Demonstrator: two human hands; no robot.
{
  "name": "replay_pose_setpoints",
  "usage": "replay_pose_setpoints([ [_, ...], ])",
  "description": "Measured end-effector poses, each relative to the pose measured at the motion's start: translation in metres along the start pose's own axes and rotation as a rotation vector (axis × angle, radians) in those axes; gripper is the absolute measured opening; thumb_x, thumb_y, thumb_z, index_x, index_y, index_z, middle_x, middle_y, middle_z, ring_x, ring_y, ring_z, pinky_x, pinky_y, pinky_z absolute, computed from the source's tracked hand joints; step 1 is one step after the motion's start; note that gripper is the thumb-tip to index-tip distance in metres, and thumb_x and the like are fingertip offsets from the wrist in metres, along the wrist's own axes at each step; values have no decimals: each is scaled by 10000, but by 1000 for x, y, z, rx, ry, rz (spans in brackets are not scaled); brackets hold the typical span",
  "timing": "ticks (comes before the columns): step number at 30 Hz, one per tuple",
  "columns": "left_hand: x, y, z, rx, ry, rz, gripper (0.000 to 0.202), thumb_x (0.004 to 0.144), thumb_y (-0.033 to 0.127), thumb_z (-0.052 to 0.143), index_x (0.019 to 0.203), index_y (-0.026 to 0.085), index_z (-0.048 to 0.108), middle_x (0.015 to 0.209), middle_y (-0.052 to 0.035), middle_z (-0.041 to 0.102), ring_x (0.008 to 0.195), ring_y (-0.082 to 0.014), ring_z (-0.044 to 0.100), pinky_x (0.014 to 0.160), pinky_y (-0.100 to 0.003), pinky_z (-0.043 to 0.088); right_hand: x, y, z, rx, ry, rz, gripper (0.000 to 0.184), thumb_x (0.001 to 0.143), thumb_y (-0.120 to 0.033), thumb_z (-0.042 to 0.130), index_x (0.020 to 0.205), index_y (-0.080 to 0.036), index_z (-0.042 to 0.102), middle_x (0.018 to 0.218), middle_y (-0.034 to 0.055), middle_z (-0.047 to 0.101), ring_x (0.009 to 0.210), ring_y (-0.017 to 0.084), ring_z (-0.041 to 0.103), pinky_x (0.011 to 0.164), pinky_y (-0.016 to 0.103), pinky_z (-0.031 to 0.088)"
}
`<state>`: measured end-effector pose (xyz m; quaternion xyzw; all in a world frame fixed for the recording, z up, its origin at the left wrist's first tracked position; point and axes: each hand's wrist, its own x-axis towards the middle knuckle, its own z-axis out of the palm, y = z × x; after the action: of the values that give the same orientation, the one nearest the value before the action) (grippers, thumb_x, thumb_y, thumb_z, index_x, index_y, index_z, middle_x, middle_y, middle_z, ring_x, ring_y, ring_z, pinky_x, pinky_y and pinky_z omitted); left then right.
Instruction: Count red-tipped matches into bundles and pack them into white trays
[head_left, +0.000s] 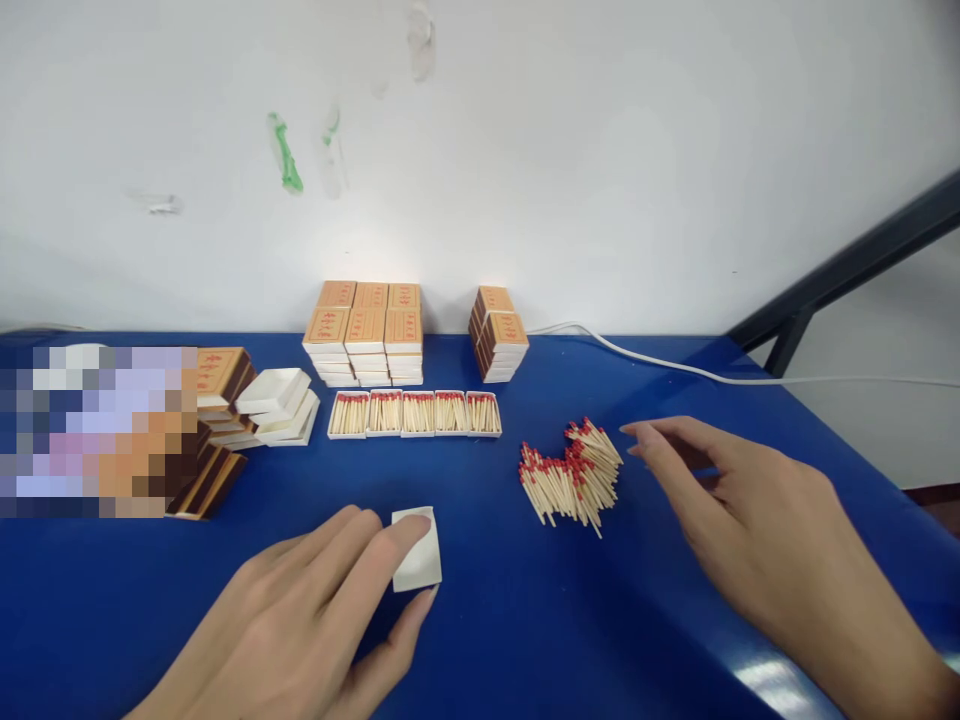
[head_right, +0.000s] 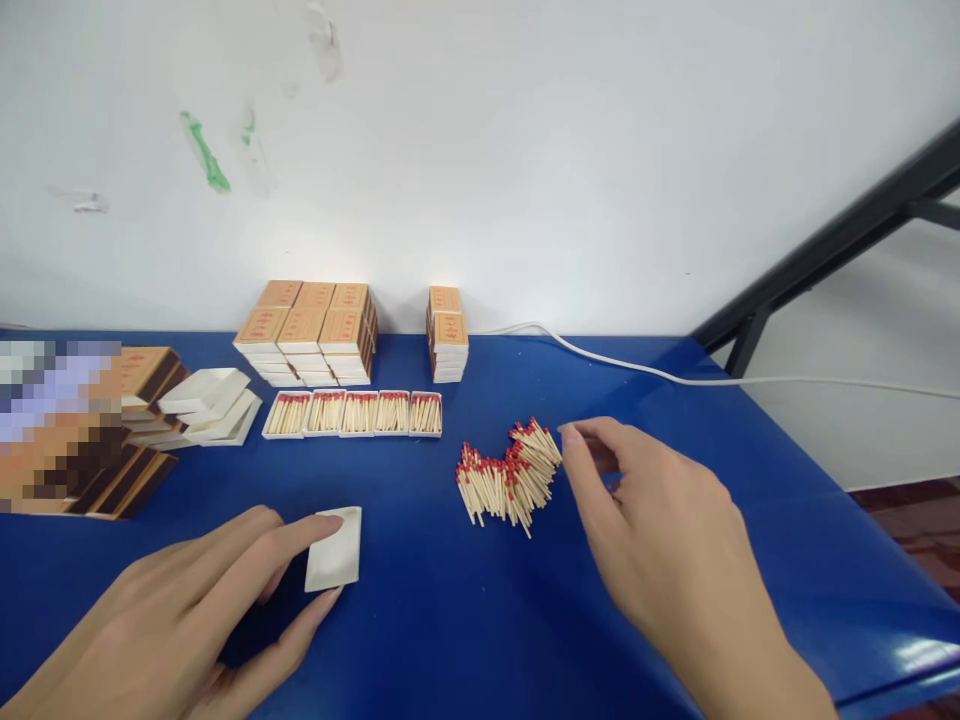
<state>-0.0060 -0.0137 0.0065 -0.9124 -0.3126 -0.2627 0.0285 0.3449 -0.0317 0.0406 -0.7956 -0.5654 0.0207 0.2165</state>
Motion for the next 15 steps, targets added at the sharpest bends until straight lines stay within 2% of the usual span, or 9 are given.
replay_pose_setpoints([
  [4,-1,0,0,3,3,-33,268,1260,294,495,1407,192,694,967,-17,747,683,-155,753,591,-338,586,-12,8,8,228,-49,21,486,992,-762,708,1025,-316,900,989,58,903,781,282,818,685,409,615],
  [7,0,-1,0,-6,1,-40,259,1260,292,499,1405,196,690,980,-18,746,688,-154,749,601,-342,586,-32,14,13,255,3,21,490,958,-800,772,993,-322,877,868,11,847,618,213,730,564,352,585],
  [9,0,-2,1,-7,6,-41,258,1264,292,491,1403,193,685,973,-13,740,682,-148,742,610,-339,589,-48,18,16,253,-1,2,496,994,-799,753,941,-317,854,778,-7,801,535,185,681,490,320,547],
  [12,1,-2,1,11,17,-36,270,1270,289,473,1421,182,668,995,-23,757,731,-156,773,619,-337,587,-70,22,20,248,-36,-13,498,1081,-759,711,900,-309,821,746,-10,774,537,175,681,494,293,558],
  [15,0,-3,0,5,7,-33,277,1265,280,472,1442,179,660,976,-14,748,738,-154,770,615,-326,584,-79,22,25,255,-59,-28,510,1095,-745,703,858,-303,795,682,-15,721,497,171,642,469,298,540],
])
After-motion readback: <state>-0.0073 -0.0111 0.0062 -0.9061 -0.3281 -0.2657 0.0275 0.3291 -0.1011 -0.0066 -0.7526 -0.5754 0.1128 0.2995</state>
